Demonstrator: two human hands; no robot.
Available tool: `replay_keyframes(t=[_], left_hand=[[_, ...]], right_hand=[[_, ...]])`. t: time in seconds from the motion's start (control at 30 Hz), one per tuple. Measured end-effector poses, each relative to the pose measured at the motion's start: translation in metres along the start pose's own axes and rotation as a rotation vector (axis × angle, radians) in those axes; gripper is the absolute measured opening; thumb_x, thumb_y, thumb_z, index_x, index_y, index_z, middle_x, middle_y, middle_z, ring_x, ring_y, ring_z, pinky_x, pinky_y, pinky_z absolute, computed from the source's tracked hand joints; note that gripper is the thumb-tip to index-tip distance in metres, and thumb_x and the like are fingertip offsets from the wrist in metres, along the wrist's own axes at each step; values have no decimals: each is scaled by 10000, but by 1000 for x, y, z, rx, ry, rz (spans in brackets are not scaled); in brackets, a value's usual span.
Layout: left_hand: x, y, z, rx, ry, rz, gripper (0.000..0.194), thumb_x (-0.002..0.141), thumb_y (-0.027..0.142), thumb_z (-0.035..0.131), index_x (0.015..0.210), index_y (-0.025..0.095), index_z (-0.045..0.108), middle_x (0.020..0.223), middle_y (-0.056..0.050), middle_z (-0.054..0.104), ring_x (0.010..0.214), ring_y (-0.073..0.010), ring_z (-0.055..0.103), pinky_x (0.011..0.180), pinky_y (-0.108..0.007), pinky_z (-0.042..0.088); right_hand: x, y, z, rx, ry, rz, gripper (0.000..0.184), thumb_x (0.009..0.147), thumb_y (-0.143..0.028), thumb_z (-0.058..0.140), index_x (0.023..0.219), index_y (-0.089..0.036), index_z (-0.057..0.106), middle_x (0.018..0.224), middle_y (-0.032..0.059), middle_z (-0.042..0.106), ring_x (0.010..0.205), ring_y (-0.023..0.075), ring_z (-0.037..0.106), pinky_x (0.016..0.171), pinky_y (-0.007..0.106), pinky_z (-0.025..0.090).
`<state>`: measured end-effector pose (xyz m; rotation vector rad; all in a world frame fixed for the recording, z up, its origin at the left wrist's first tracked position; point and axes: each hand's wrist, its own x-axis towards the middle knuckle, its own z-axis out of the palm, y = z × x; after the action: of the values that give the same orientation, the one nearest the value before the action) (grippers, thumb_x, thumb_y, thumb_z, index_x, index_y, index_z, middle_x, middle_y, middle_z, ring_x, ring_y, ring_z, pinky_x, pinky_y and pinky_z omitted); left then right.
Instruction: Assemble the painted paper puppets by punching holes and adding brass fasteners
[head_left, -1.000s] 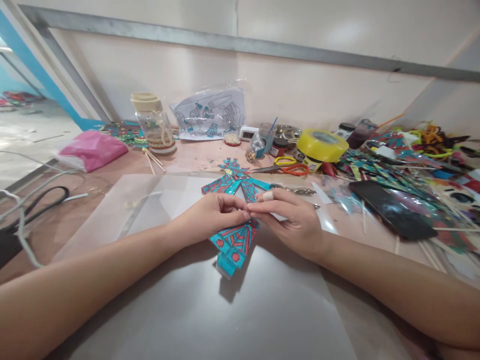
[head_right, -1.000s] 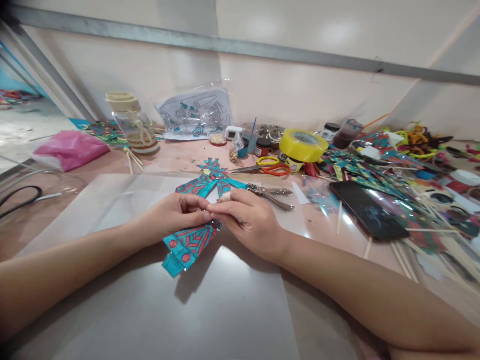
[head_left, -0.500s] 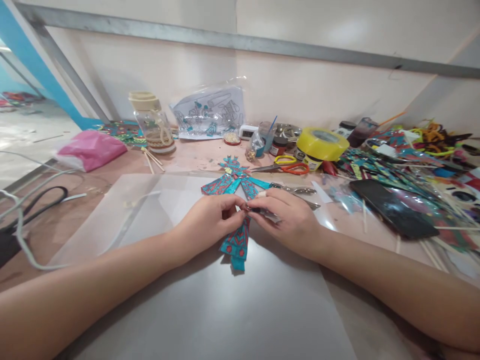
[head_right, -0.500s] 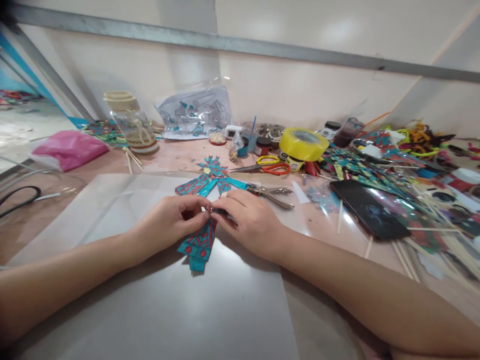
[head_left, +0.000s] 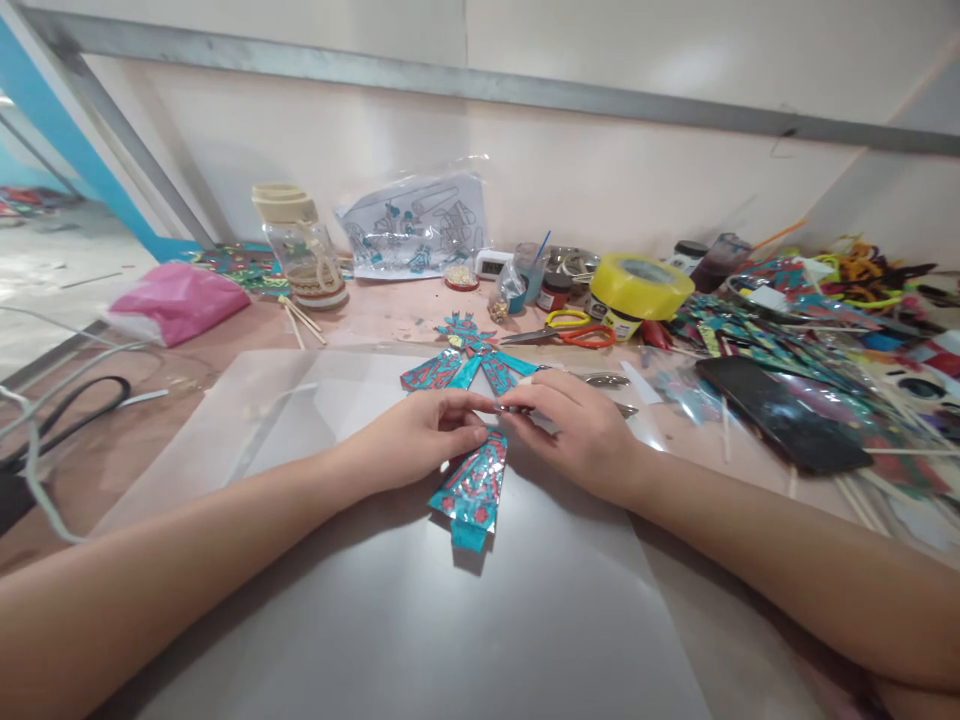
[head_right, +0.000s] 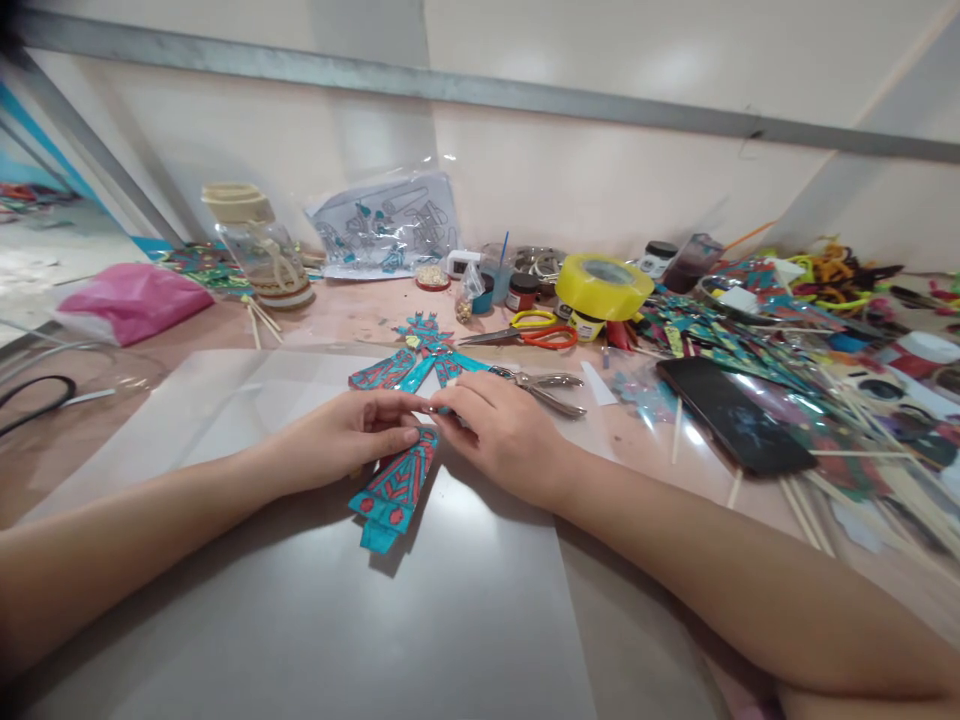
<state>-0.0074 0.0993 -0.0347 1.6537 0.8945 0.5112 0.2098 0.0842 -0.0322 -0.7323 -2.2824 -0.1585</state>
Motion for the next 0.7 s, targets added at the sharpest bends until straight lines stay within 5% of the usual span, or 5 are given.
replay_keyframes(t=[0.2,0.37,0.7], left_hand=[[-5,7,3,202,57,-45,296,870,460,579,828,182,672,642,31,609,576,-123,547,523,-221,401],[-6,10,6,339,184,30,276,916,437,520,826,196,620,579,56,559,507,-111,507,459,-208,347],[-1,-4,1,-47,89,-43,321,879,488,603,882,171,656,725,3,676,615,-115,591,560,-209,446]], right_hand=[[-1,-1,-1,25,19,58,57,921,-182,601,963,-168,636,883,61,690,855,186,630,789,309,511],[2,-5,-1,30,26,42,52,931,-190,590,957,-171,632,864,53,684,834,175,626,774,292,510],[1,-3,0,-81,-38,-54,112,959,-211,551,946,-137,634,849,86,656,794,193,589,721,309,510]])
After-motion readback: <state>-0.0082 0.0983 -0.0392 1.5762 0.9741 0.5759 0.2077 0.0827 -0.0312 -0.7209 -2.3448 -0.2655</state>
